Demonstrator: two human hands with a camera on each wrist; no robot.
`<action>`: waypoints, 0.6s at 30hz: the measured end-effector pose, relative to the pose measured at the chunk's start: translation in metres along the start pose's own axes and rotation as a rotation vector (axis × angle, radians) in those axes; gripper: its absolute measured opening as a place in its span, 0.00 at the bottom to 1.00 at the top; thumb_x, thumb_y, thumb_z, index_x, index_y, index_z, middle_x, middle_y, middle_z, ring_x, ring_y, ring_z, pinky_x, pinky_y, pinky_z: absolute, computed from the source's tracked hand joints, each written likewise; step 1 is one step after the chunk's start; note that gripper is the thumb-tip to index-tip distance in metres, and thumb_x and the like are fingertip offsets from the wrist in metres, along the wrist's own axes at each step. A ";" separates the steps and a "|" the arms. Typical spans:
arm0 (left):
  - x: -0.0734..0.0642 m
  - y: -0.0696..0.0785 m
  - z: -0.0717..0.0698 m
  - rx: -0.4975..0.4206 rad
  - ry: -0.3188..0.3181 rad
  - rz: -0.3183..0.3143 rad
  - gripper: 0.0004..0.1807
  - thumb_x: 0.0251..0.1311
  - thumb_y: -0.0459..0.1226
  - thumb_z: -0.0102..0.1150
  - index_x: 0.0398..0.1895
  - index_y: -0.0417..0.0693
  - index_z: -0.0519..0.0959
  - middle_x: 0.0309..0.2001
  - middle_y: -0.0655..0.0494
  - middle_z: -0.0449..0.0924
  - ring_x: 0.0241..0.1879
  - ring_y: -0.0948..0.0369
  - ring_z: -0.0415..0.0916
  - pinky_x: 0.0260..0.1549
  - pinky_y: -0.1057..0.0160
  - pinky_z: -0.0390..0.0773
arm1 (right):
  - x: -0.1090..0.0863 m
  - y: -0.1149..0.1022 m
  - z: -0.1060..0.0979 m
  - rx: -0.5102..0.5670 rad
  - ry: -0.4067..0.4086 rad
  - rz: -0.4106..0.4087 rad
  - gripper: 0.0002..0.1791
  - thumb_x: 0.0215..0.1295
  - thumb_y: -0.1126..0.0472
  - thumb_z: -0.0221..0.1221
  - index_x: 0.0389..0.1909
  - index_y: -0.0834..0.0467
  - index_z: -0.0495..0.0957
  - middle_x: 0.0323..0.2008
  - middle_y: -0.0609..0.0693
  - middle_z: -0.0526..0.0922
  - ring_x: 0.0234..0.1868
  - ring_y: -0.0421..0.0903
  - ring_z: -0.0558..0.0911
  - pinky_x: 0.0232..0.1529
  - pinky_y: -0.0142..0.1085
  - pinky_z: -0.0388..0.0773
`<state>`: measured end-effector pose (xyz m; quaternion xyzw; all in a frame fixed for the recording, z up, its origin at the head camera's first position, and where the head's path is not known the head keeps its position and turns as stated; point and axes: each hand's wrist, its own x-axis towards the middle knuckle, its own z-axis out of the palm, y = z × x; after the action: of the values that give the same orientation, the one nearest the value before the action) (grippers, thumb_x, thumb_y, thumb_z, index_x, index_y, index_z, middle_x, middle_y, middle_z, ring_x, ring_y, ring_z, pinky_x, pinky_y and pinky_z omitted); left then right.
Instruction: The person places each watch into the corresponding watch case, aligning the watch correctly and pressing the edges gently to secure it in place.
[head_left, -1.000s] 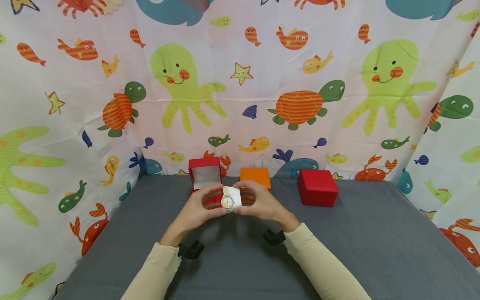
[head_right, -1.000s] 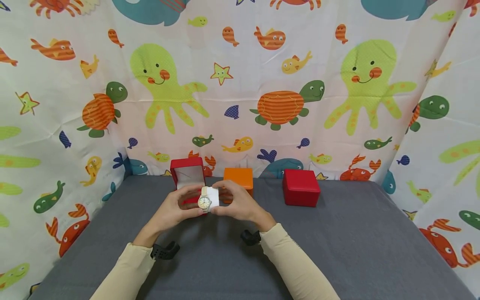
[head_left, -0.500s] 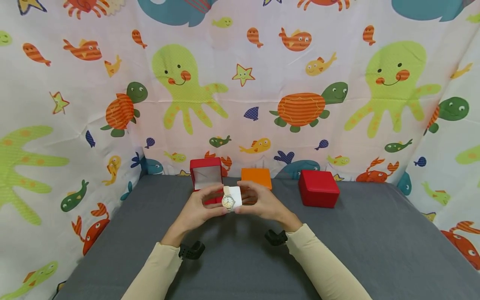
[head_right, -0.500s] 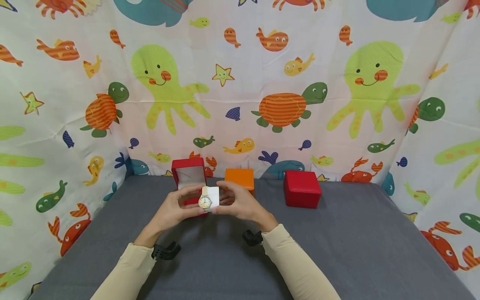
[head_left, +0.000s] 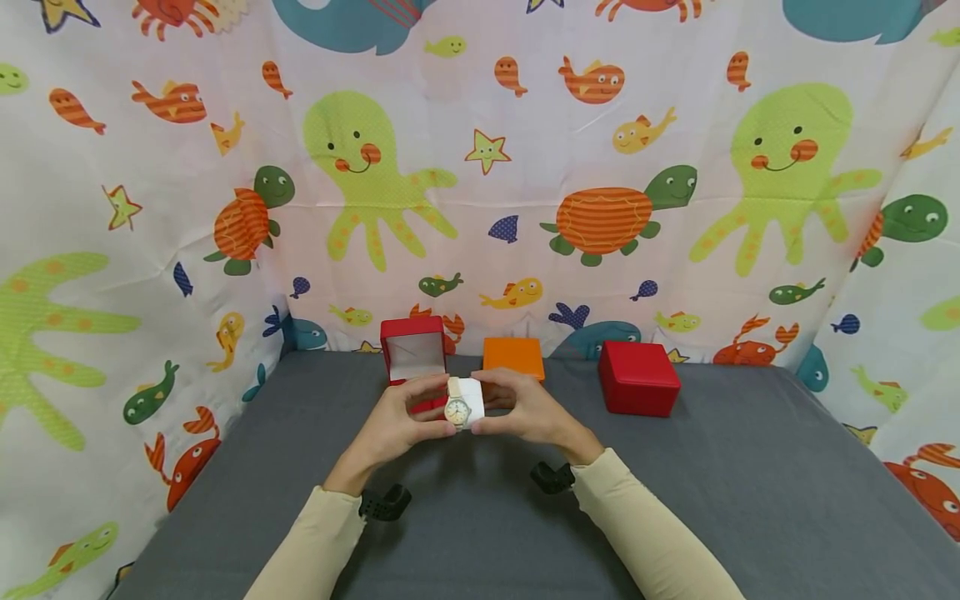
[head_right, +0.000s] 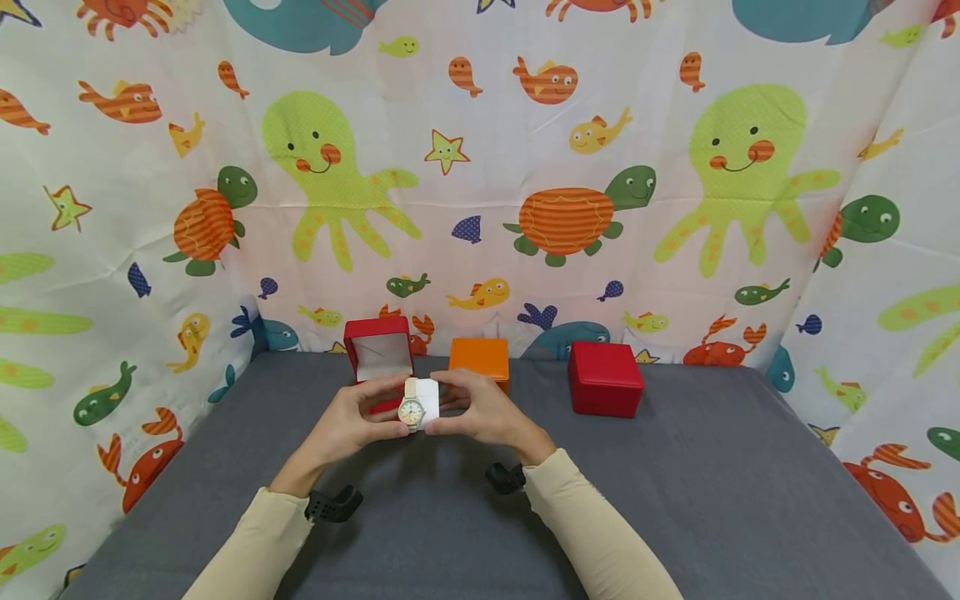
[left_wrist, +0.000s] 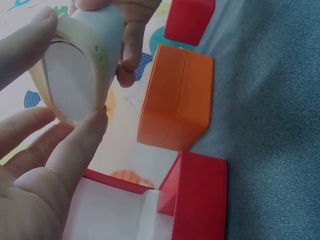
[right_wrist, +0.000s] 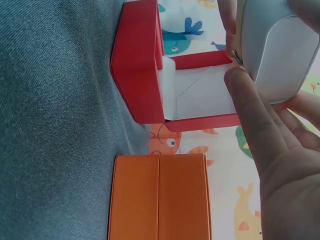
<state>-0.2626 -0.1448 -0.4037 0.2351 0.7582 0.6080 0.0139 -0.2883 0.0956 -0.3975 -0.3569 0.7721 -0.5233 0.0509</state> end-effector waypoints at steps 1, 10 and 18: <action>0.000 0.000 0.000 0.002 0.002 0.001 0.39 0.46 0.34 0.74 0.65 0.44 0.70 0.63 0.48 0.68 0.57 0.45 0.73 0.46 0.60 0.78 | 0.000 -0.001 0.000 -0.003 0.000 0.002 0.39 0.52 0.67 0.70 0.65 0.67 0.65 0.55 0.61 0.73 0.50 0.59 0.78 0.55 0.56 0.73; -0.003 0.000 0.004 0.026 0.023 0.000 0.40 0.46 0.36 0.74 0.66 0.44 0.70 0.64 0.49 0.67 0.57 0.46 0.73 0.44 0.61 0.79 | -0.001 0.005 0.000 -0.024 0.023 -0.006 0.38 0.51 0.63 0.71 0.64 0.63 0.68 0.54 0.54 0.74 0.48 0.53 0.80 0.53 0.49 0.76; -0.003 0.001 0.007 0.037 0.030 -0.035 0.39 0.47 0.32 0.73 0.66 0.45 0.69 0.63 0.48 0.68 0.58 0.48 0.72 0.45 0.61 0.79 | -0.003 0.008 0.000 -0.052 0.014 -0.063 0.40 0.51 0.54 0.72 0.64 0.61 0.69 0.52 0.50 0.76 0.46 0.47 0.81 0.50 0.40 0.79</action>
<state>-0.2571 -0.1397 -0.4053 0.2130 0.7736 0.5967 0.0089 -0.2900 0.0992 -0.4047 -0.3784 0.7742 -0.5070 0.0195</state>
